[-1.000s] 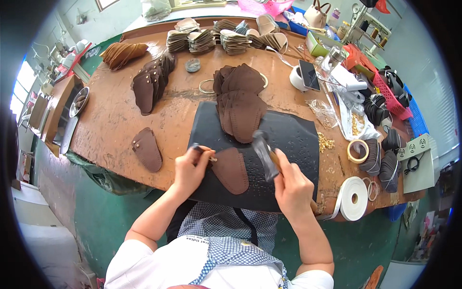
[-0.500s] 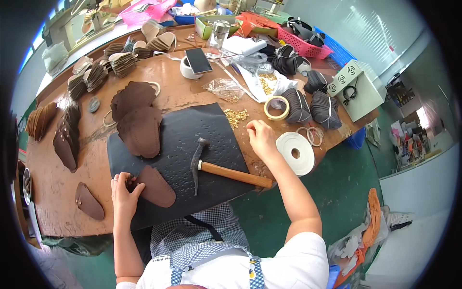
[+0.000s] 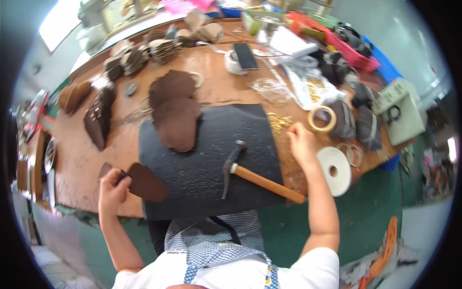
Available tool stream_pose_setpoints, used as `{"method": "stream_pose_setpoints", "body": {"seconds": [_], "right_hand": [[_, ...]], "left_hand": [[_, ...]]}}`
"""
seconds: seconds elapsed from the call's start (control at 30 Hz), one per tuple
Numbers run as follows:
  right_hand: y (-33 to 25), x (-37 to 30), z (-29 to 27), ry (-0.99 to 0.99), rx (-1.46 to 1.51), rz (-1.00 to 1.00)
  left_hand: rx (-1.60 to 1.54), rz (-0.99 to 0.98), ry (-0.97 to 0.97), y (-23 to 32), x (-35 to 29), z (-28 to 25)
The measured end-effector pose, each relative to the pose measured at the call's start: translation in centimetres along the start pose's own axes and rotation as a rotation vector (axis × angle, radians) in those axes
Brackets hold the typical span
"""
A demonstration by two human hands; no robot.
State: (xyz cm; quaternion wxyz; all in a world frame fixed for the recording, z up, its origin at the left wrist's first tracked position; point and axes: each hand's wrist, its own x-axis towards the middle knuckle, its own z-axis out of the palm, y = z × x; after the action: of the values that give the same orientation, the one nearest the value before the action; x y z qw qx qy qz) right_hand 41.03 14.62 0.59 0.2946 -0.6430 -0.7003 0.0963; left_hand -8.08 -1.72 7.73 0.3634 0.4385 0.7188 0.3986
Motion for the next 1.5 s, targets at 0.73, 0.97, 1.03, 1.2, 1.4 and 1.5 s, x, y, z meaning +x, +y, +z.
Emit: {"method": "stream_pose_setpoints", "body": {"seconds": [0.73, 0.97, 1.03, 1.2, 1.4, 1.5], "right_hand": [[-15.5, -9.3, 0.5, -0.344, 1.237, 0.311], [-19.2, -10.4, 0.2, -0.359, 1.168, 0.176], [-20.9, -11.0, -0.9, -0.341, 1.121, -0.091], [-23.1, -12.1, 0.4, -0.327, 0.987, -0.293], [-23.2, -12.4, 3.7, -0.288, 0.763, -0.414], [-23.2, -12.0, 3.8, -0.296, 0.688, -0.454]], "left_hand": [[0.479, 0.506, 0.124, 3.6, 14.2, 10.4], [-0.134, 0.258, -0.151, 6.2, 0.1, 6.4], [-0.229, 0.159, -0.179, 5.1, -2.8, 6.1], [-0.472, -0.026, -0.257, 2.4, -5.6, 6.9], [-0.549, -0.063, -0.287, 0.0, -6.5, 8.1], [-0.531, -0.028, -0.294, 0.1, -6.6, 8.4]]}}
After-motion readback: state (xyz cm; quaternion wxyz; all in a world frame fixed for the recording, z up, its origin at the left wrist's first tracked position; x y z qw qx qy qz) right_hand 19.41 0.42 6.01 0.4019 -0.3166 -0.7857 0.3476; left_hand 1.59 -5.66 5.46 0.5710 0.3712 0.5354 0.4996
